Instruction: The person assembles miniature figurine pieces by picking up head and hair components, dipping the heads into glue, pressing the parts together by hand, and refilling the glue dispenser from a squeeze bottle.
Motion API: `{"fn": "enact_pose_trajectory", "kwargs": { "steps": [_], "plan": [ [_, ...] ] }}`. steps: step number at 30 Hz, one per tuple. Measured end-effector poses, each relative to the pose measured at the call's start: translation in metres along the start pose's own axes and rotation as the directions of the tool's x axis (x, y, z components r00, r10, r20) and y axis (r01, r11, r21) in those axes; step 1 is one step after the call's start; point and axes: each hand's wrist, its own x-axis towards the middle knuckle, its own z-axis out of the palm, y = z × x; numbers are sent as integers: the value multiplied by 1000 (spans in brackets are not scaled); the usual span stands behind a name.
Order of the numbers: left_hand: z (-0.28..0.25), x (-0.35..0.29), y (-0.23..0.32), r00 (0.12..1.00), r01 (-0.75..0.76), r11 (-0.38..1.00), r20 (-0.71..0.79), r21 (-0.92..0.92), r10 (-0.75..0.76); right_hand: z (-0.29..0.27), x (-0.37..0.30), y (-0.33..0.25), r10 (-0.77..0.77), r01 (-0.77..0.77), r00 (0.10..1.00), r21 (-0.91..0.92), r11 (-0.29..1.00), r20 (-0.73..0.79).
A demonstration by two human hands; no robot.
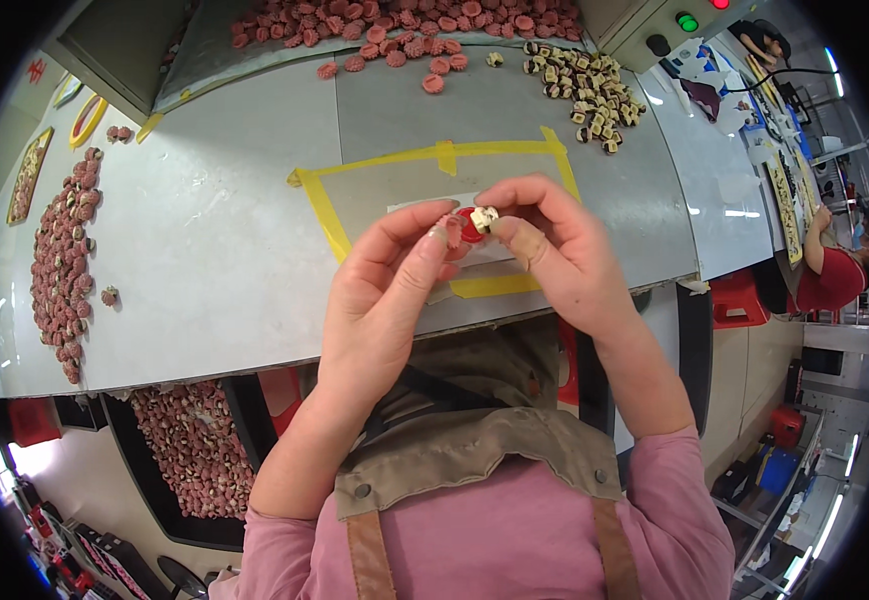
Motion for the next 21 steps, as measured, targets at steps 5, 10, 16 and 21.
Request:
{"fn": "enact_pose_trajectory", "kwargs": {
  "steps": [5,10,16,21],
  "plan": [
    [4,0,-4,999,-35,999,11,20,35,10,-2,-7,-271,265,962,-272,925,14],
    [9,-3,-11,969,-233,943,-26,238,246,19,-8,8,-443,382,896,-434,816,-43],
    [7,-2,-2,996,-50,993,85,105,41,5,-15,4,-431,397,902,-391,831,0],
    [15,-3,-6,993,-80,988,91,133,68,-7,-13,12,-416,430,902,-344,834,120]
  ]
}}
